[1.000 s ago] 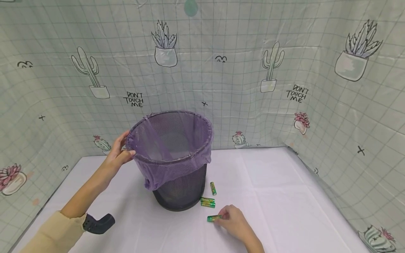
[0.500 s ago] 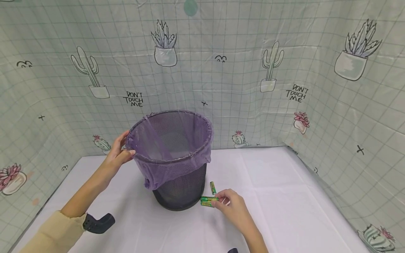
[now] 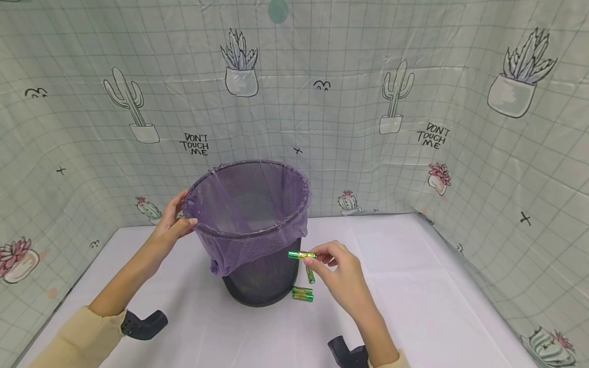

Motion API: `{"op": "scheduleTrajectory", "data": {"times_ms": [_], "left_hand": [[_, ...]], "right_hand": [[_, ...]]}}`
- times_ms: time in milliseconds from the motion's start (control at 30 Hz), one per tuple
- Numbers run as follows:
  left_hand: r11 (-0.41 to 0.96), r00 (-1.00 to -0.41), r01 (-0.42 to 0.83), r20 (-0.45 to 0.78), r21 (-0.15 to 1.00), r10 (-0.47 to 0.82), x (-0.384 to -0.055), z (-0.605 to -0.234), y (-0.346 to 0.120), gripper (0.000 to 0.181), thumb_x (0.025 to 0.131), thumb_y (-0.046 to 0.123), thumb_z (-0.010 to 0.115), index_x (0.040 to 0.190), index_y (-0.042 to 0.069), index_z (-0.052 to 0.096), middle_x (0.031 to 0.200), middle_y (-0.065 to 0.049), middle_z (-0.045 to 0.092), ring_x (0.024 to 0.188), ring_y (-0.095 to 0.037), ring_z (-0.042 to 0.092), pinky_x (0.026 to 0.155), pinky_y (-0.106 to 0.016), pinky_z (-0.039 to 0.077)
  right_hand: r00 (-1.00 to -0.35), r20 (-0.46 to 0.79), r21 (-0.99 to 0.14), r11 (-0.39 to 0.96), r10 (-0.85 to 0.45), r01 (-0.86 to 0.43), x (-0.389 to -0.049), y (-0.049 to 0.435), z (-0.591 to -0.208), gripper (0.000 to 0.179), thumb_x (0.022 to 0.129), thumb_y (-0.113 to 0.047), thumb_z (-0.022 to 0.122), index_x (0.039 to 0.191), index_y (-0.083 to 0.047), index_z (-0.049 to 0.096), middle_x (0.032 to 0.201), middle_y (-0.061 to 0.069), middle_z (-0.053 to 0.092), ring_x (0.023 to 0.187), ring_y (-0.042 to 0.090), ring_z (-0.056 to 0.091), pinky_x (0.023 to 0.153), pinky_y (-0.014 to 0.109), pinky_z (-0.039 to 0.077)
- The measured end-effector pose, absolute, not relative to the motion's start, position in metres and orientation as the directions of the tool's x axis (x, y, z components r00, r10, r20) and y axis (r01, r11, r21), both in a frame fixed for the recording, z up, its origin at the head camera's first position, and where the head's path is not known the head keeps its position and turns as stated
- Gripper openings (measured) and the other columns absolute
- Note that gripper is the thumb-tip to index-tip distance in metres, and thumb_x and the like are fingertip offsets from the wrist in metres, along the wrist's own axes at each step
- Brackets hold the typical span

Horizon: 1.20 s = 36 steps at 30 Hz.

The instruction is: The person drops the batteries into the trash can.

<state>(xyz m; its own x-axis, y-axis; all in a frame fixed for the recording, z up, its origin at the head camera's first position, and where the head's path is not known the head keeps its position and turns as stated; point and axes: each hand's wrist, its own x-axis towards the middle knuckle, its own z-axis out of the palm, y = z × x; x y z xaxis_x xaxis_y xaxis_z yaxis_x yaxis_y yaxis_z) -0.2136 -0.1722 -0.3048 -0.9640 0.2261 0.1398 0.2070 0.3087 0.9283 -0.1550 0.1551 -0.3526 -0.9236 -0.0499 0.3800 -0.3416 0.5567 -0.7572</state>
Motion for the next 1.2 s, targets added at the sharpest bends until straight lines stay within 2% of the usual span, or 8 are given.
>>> {"op": "scheduleTrajectory", "data": {"times_ms": [400,667,933,1200], "left_hand": [[0.316,-0.966,0.197,0.129,0.928,0.223,-0.213,-0.303,-0.172,0.076,0.091,0.024,0.044,0.15,0.02,-0.004,0.155,-0.014,-0.004,0.14,-0.042,0.013,0.109,-0.062,0.013],[0.314,-0.967,0.194,0.127,0.929,0.223,-0.213,-0.303,-0.172,0.076,0.091,0.023,0.044,0.15,0.021,-0.004,0.155,-0.015,-0.003,0.14,-0.042,0.013,0.109,-0.062,0.013],[0.309,-0.966,0.198,0.132,0.93,0.223,-0.213,-0.304,-0.172,0.076,0.091,0.023,0.044,0.15,0.02,-0.004,0.155,-0.015,-0.003,0.14,-0.041,0.016,0.109,-0.062,0.014],[0.307,-0.966,0.198,0.132,0.931,0.223,-0.214,-0.304,-0.172,0.077,0.091,0.023,0.044,0.15,0.019,-0.004,0.155,-0.015,-0.003,0.14,-0.042,0.015,0.109,-0.062,0.014]], "right_hand": [[-0.859,0.509,-0.715,0.525,-0.062,-0.461,-0.164,0.147,-0.318,0.013,0.083,-0.017,0.069,0.095,-0.012,0.067,0.083,-0.004,0.057,0.078,0.007,0.053,0.075,0.019,0.045],[-0.859,0.503,-0.71,0.523,-0.09,-0.471,-0.167,0.14,-0.304,0.016,0.085,-0.019,0.067,0.098,-0.011,0.067,0.087,-0.001,0.058,0.082,0.009,0.052,0.078,0.024,0.046],[-0.832,0.545,-0.692,0.503,-0.106,-0.517,-0.167,0.137,-0.294,0.011,0.084,-0.016,0.068,0.094,-0.012,0.066,0.085,-0.002,0.059,0.081,0.008,0.054,0.077,0.023,0.046],[-0.827,0.553,-0.704,0.472,-0.106,-0.531,-0.168,0.132,-0.286,0.013,0.083,-0.017,0.069,0.095,-0.012,0.066,0.085,-0.004,0.059,0.08,0.009,0.055,0.074,0.019,0.045]]}}
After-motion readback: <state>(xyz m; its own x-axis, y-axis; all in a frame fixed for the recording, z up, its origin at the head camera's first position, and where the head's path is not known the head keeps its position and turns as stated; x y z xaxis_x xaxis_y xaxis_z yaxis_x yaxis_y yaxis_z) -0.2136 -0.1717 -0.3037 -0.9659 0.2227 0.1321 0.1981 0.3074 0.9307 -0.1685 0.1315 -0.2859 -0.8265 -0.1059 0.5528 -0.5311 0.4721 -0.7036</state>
